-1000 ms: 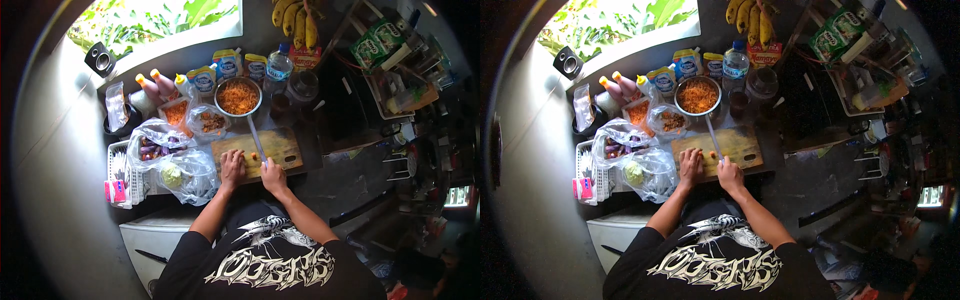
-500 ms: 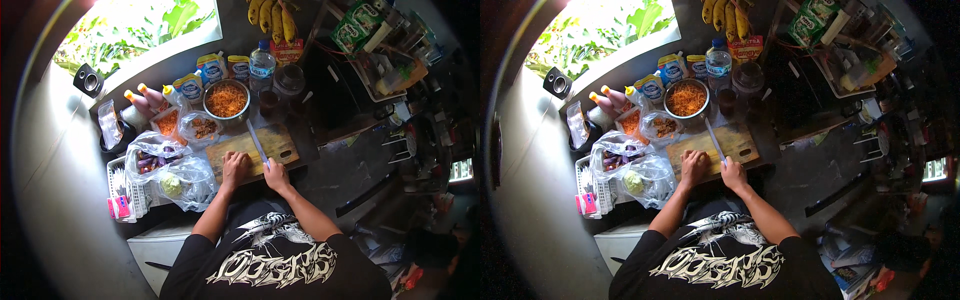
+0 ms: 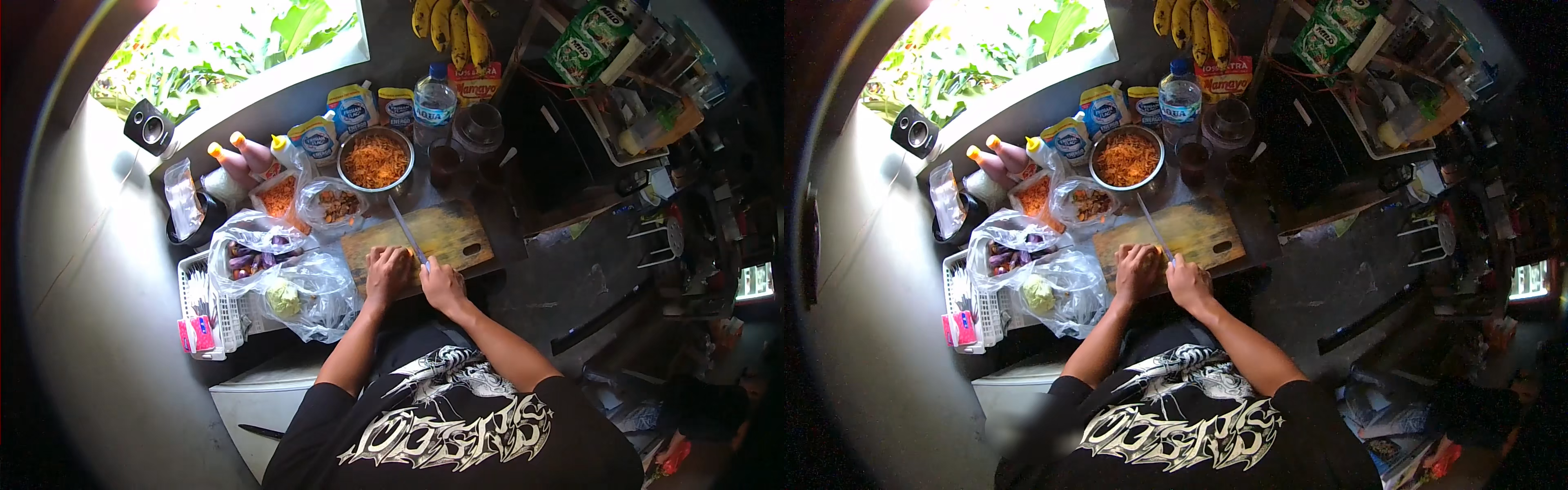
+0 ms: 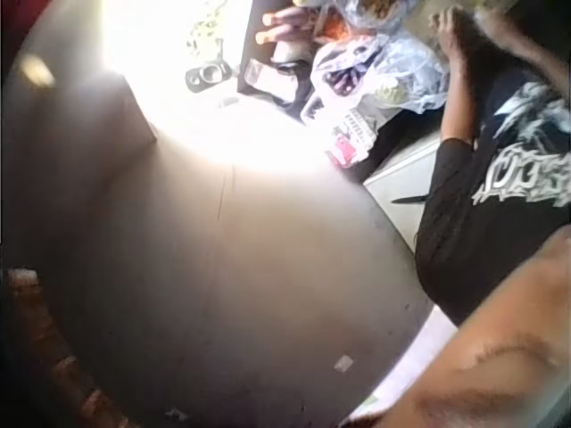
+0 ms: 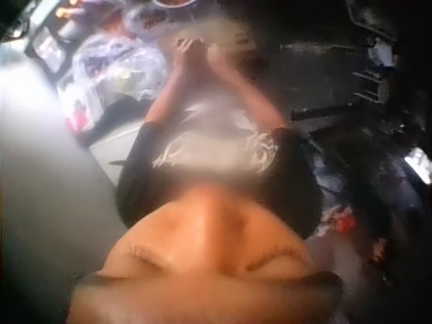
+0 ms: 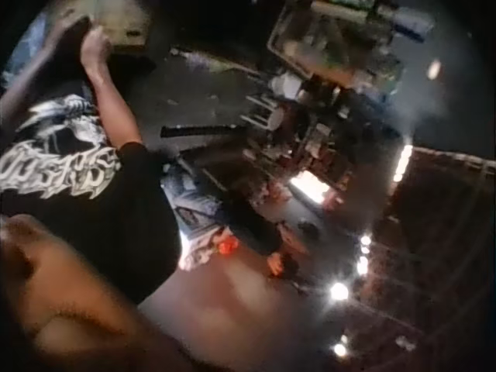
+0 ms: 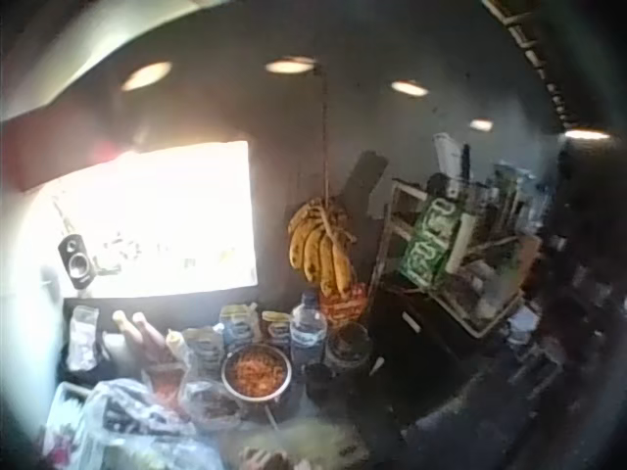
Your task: The person slices a carrot on a wooden cutting board using a knife, then uses the blade to move the sliced pieces aside.
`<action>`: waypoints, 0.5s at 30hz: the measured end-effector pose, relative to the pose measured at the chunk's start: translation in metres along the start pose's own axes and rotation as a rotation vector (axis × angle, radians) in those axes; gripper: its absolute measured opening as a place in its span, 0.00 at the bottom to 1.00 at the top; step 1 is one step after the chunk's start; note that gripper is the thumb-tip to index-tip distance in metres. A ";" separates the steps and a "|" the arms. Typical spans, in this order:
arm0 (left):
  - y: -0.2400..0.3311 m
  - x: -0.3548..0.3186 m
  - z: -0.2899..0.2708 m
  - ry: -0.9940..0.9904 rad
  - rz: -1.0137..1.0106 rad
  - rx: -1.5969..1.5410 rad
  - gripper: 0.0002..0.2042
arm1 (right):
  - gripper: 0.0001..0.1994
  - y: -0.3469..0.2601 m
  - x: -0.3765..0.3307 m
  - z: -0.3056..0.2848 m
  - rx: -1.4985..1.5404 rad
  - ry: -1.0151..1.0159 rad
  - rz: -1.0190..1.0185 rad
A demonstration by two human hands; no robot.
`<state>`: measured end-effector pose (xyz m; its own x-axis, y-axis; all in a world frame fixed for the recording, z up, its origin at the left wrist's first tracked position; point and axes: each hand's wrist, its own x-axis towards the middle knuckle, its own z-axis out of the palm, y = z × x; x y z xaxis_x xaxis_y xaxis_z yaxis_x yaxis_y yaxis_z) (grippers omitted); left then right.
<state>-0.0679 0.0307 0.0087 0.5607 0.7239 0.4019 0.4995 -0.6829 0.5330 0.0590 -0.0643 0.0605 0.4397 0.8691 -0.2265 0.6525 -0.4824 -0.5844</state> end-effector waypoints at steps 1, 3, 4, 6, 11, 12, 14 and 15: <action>0.000 0.000 0.000 -0.009 -0.004 0.010 0.10 | 0.15 -0.001 0.000 0.000 -0.013 0.000 -0.006; 0.001 0.000 0.001 -0.014 -0.004 0.009 0.10 | 0.15 -0.001 0.000 0.001 -0.022 0.002 -0.009; 0.001 0.000 0.001 -0.019 -0.004 0.011 0.10 | 0.15 -0.001 -0.001 0.002 -0.031 0.003 -0.013; 0.002 0.001 0.003 -0.019 0.006 0.025 0.10 | 0.15 -0.002 0.000 0.003 -0.033 -0.007 -0.012; -0.002 -0.001 0.007 -0.012 0.036 0.052 0.09 | 0.15 -0.004 0.000 0.004 -0.043 -0.032 -0.015; -0.005 -0.001 0.010 -0.011 0.070 0.081 0.08 | 0.15 -0.005 0.000 0.003 -0.046 -0.033 -0.016; -0.009 -0.002 0.013 -0.011 0.104 0.109 0.08 | 0.15 -0.006 0.000 0.003 -0.050 -0.033 -0.015; -0.011 -0.003 0.014 -0.012 0.115 0.116 0.08 | 0.15 -0.007 0.001 0.003 -0.058 -0.036 -0.013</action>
<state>-0.0662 0.0350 -0.0087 0.6257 0.6398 0.4463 0.5040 -0.7682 0.3946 0.0529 -0.0598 0.0622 0.4092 0.8782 -0.2476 0.6929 -0.4757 -0.5419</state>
